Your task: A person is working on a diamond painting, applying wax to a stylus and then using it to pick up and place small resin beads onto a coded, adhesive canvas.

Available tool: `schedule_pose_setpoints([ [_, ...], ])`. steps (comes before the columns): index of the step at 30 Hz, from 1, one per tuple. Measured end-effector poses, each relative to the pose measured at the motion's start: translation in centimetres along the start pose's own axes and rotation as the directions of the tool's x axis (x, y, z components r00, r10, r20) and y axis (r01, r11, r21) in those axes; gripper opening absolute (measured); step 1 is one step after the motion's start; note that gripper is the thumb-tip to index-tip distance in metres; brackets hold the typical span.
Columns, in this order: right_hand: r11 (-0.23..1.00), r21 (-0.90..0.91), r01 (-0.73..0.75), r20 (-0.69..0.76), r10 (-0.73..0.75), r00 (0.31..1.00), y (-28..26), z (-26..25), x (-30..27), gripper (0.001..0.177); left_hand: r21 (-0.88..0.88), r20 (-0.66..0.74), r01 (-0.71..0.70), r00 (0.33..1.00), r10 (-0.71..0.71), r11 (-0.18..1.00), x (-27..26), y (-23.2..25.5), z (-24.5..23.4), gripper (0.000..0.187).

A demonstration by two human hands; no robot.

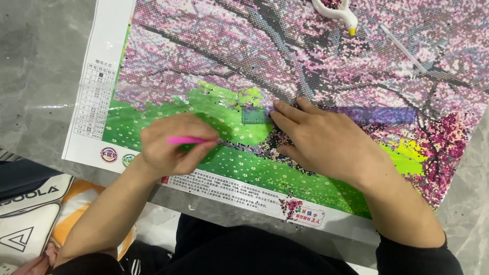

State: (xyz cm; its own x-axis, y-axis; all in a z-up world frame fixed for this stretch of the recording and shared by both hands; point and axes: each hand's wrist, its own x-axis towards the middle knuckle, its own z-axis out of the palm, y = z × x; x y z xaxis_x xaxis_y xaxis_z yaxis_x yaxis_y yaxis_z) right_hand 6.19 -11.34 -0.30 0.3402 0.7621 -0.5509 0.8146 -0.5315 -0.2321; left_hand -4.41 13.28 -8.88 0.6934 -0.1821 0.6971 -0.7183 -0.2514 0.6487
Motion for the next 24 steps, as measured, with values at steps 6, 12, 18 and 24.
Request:
schedule_pose_setpoints([
  [6, 0.999, -0.044, 0.005, -0.039, -0.007, 0.999, -0.2, 0.0, 0.1, 0.063, 0.017, 0.180, -0.006, 0.984, 0.003, 1.000, 1.0, 0.6, -0.2, 0.004],
  [12, 0.998, -0.065, 0.027, -0.084, -0.032, 0.996, 0.1, 0.4, 0.1, 0.062, 0.087, 0.243, 0.007, 0.970, -0.028, 0.996, 0.6, 0.4, -0.1, 0.008],
  [18, 0.997, -0.073, 0.028, -0.111, -0.036, 0.993, 0.1, 0.6, 0.1, 0.062, 0.109, 0.255, -0.010, 0.967, -0.018, 0.994, 0.1, -0.2, 0.0, 0.005],
  [24, 0.998, -0.060, 0.011, -0.079, -0.016, 0.997, 0.0, 0.4, 0.1, 0.063, 0.129, 0.290, -0.009, 0.956, -0.030, 0.992, 0.0, -0.3, 0.0, 0.006],
])
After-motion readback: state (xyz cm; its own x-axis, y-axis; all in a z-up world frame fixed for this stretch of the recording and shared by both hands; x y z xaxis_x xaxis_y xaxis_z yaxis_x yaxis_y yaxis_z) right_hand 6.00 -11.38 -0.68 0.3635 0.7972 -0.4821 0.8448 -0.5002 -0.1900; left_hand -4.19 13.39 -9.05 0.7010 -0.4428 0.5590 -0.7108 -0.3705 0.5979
